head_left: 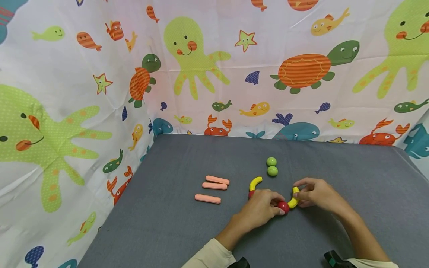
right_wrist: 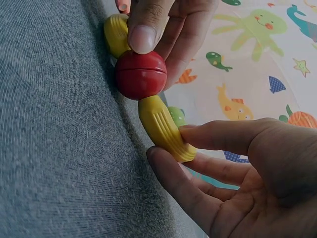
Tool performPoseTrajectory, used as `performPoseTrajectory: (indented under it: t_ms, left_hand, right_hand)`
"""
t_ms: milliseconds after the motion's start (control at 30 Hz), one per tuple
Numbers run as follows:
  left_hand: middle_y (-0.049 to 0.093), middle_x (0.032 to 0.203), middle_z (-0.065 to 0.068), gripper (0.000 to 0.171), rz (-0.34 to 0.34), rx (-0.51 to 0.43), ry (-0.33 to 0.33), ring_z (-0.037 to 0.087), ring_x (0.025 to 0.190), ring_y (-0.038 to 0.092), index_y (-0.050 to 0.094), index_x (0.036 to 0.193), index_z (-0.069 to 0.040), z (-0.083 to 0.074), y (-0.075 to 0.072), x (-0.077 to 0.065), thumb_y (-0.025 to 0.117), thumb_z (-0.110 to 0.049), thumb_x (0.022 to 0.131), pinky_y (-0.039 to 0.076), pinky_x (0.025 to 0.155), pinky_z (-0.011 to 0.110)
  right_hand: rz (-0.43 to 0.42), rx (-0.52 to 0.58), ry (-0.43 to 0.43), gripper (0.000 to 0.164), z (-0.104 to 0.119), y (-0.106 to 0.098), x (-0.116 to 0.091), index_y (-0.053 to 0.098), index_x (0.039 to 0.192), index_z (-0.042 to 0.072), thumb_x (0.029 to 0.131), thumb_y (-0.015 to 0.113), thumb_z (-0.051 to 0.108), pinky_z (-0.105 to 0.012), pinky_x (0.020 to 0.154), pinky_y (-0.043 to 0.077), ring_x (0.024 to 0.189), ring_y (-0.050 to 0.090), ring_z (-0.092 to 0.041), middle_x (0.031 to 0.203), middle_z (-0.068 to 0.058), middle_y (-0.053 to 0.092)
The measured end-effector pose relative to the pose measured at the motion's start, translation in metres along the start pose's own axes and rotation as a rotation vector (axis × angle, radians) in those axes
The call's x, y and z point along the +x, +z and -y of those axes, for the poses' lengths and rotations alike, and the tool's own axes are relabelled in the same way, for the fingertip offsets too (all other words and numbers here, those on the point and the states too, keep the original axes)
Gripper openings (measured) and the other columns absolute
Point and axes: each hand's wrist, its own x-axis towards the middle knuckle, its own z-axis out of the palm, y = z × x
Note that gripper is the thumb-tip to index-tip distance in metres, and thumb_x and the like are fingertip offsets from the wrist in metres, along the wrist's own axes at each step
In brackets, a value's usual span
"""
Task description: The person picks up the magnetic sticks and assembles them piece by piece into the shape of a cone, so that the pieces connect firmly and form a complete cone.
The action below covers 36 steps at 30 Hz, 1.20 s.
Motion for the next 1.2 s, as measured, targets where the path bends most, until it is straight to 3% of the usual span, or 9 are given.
performPoseTrajectory:
  t_ms: [500, 733, 967, 1067, 1200]
  left_hand:
    - [0.074, 0.104, -0.007, 0.026, -0.008, -0.033, 0.025, -0.009, 0.084, 0.058, 0.080, 0.119, -0.012, 0.000, -0.002, -0.001, 0.083, -0.019, 0.094, 0.047, 0.073, 0.009]
    - [0.075, 0.112, 0.003, 0.027, -0.101, -0.138, 0.030, -0.005, 0.092, 0.063, 0.078, 0.123, -0.007, 0.009, -0.018, 0.000, 0.079, -0.017, 0.098, 0.052, 0.081, 0.012]
    - [0.071, 0.107, 0.010, 0.024, -0.285, -0.103, -0.118, 0.015, 0.095, 0.066, 0.079, 0.120, -0.004, 0.027, -0.034, 0.000, 0.078, -0.012, 0.098, 0.053, 0.080, 0.022]
    - [0.069, 0.105, 0.012, 0.026, -0.289, -0.075, -0.166, 0.019, 0.092, 0.062, 0.078, 0.121, -0.002, 0.034, -0.035, 0.000, 0.079, -0.011, 0.096, 0.050, 0.078, 0.024]
    - [0.069, 0.104, 0.009, 0.030, -0.252, -0.059, -0.209, 0.014, 0.089, 0.057, 0.077, 0.124, -0.003, 0.040, -0.034, 0.001, 0.078, -0.014, 0.096, 0.047, 0.075, 0.024]
  right_hand:
    - [0.009, -0.007, 0.014, 0.050, -0.001, 0.001, 0.000, 0.057, 0.136, -0.014, 0.100, 0.074, 0.016, -0.039, 0.074, 0.065, 0.083, 0.075, -0.026, 0.096, -0.014, 0.072]
    - [-0.014, -0.110, 0.025, 0.054, -0.002, 0.002, 0.001, 0.058, 0.137, -0.010, 0.100, 0.076, 0.025, -0.038, 0.072, 0.064, 0.080, 0.073, -0.024, 0.094, -0.010, 0.073]
    - [-0.067, -0.232, 0.056, 0.063, 0.003, 0.007, 0.000, 0.057, 0.134, -0.008, 0.097, 0.079, 0.037, -0.038, 0.066, 0.063, 0.076, 0.068, -0.020, 0.095, -0.009, 0.069]
    - [-0.084, -0.238, 0.062, 0.063, 0.004, 0.010, 0.000, 0.055, 0.133, -0.009, 0.096, 0.079, 0.036, -0.038, 0.065, 0.062, 0.075, 0.066, -0.020, 0.095, -0.010, 0.068]
    - [-0.103, -0.236, 0.066, 0.061, 0.005, 0.015, 0.000, 0.053, 0.132, -0.008, 0.095, 0.080, 0.032, -0.037, 0.064, 0.062, 0.074, 0.067, -0.019, 0.093, -0.009, 0.068]
